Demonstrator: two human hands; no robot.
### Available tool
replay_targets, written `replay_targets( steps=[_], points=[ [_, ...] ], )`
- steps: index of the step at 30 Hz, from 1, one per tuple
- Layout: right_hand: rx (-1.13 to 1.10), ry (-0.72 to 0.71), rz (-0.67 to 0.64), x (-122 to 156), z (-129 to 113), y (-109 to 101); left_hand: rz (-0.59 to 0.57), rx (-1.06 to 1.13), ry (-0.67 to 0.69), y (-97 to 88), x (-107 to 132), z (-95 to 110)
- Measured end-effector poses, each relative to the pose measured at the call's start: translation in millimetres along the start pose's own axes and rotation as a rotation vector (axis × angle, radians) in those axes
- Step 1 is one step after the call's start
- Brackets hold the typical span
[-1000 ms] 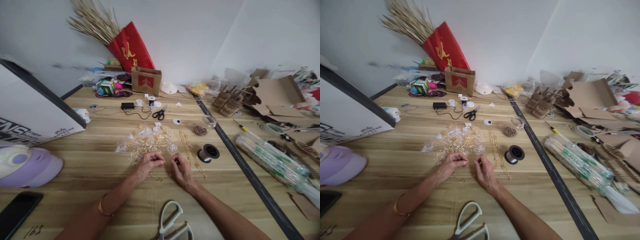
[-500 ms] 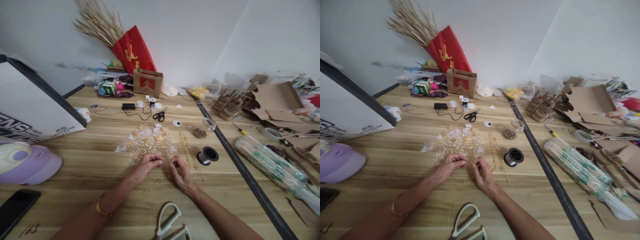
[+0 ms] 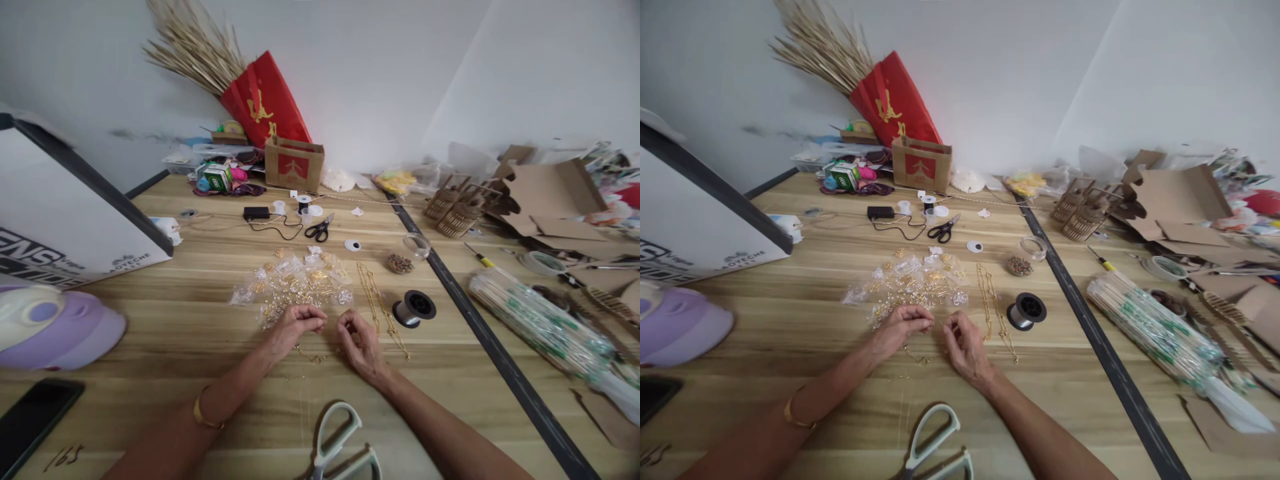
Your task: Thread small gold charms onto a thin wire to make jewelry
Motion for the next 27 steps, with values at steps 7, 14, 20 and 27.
replay_targets(
  steps=[7, 14, 20, 27],
  points=[
    [0.017, -0.019, -0.005, 0.2, -0.8, 0.3, -0.008, -0.004, 0.015, -0.3, -0.8, -0.3],
    [0.027, -0.024, -0.019, 3.7, 3.3, 2.4, -0.065, 0.024, 0.006, 4.2, 0.0, -2.7],
    [0.042, -0.073, -0.043, 5.3, 1.4, 3.7, -0.092, 0.021, -0.013, 4.9, 1.0, -5.5],
    [0.064, -0.093, -0.056, 4.8, 0.2, 3.9, -0.074, 0.053, -0.036, 4.9, 1.0, -7.6]
  ],
)
Point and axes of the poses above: each hand's wrist, its own x-axis away from the middle knuckle, its own y-axis out of the palm, z = x × y, the point moved 6 cm from there along -x, towards the middle knuckle, and after that the axes turned 1 degree about -x, right-handed, at the moved point
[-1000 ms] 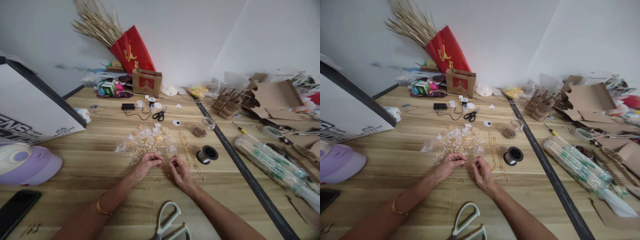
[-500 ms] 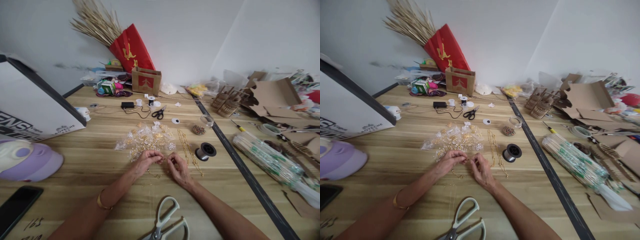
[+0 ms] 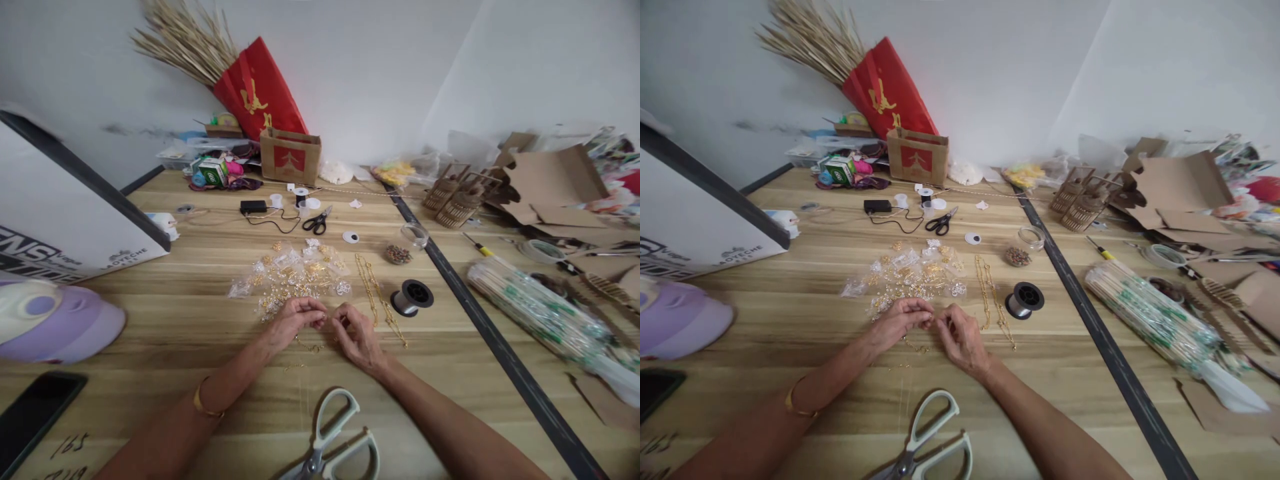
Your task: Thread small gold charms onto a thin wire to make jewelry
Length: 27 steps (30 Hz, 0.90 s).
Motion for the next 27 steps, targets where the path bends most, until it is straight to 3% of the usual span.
replay_targets(
  steps=[12, 19, 27],
  points=[
    [0.014, -0.050, -0.023, -1, -4, 1, 0.058, -0.068, 0.005, -1.1, 0, 4],
    [0.026, -0.029, -0.041, -3, -5, 0, 0.245, -0.330, 0.076, -18.5, 0, 17],
    [0.023, -0.031, -0.044, -4, -6, -1, 0.357, -0.123, 0.090, -24.6, 3, 23]
  ],
)
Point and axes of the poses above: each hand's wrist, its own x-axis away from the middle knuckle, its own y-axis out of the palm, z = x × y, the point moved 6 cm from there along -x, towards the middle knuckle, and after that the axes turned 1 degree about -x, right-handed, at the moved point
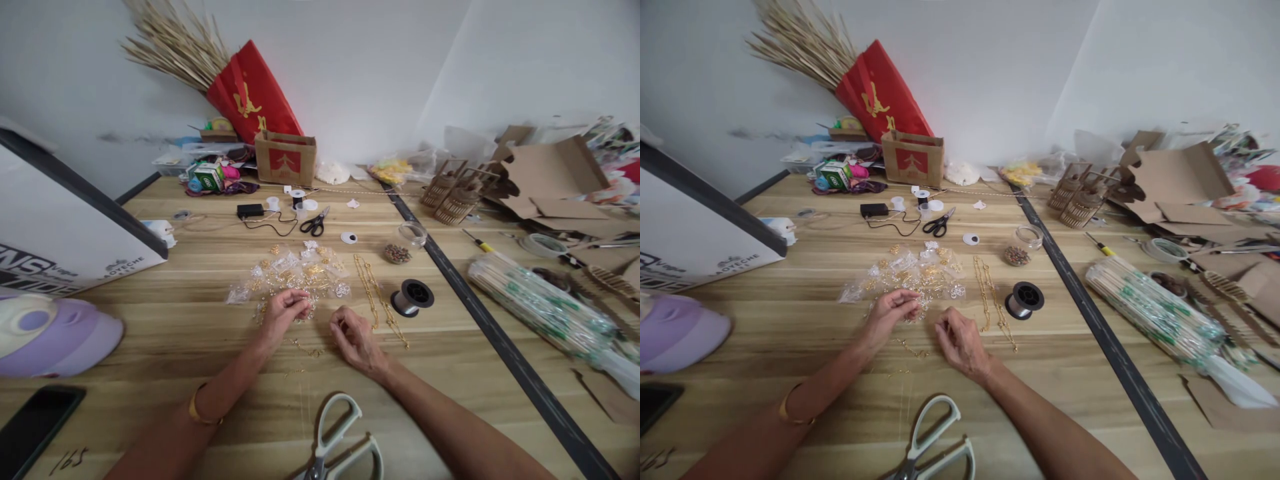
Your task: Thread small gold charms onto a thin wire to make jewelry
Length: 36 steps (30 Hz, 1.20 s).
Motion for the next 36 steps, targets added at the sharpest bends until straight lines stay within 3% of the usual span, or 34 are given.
replay_targets(
  steps=[5, 14, 21, 36],
  points=[
    [0.006, -0.002, 0.009, 0, 1, 0, 0.019, 0.038, 0.010, -2.0, -1, -2],
    [-0.014, 0.014, 0.001, 1, 2, 1, -0.143, 0.066, -0.091, 13.6, 2, -7],
    [-0.032, 0.043, 0.023, 0, 3, -1, -0.188, 0.054, -0.114, 17.8, 6, -6],
    [0.018, -0.032, 0.054, 1, 1, -2, -0.302, 0.001, -0.176, 23.7, 8, -17]
  ],
)
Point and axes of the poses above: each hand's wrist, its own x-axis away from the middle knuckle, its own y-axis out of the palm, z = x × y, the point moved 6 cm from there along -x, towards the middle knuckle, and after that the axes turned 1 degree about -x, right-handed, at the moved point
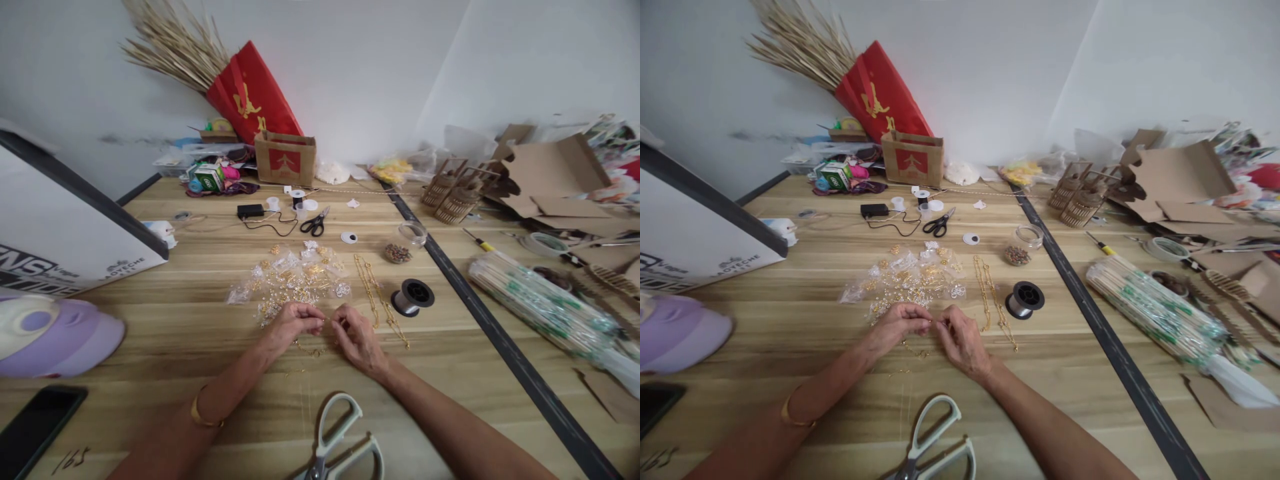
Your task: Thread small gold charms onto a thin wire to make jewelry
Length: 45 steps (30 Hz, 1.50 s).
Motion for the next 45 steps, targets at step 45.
replay_targets(
  steps=[45],
  points=[
    [-0.077, 0.040, -0.059, -1, 2, 6, -0.047, 0.122, -0.043, 6.4, 2, -10]
  ],
)
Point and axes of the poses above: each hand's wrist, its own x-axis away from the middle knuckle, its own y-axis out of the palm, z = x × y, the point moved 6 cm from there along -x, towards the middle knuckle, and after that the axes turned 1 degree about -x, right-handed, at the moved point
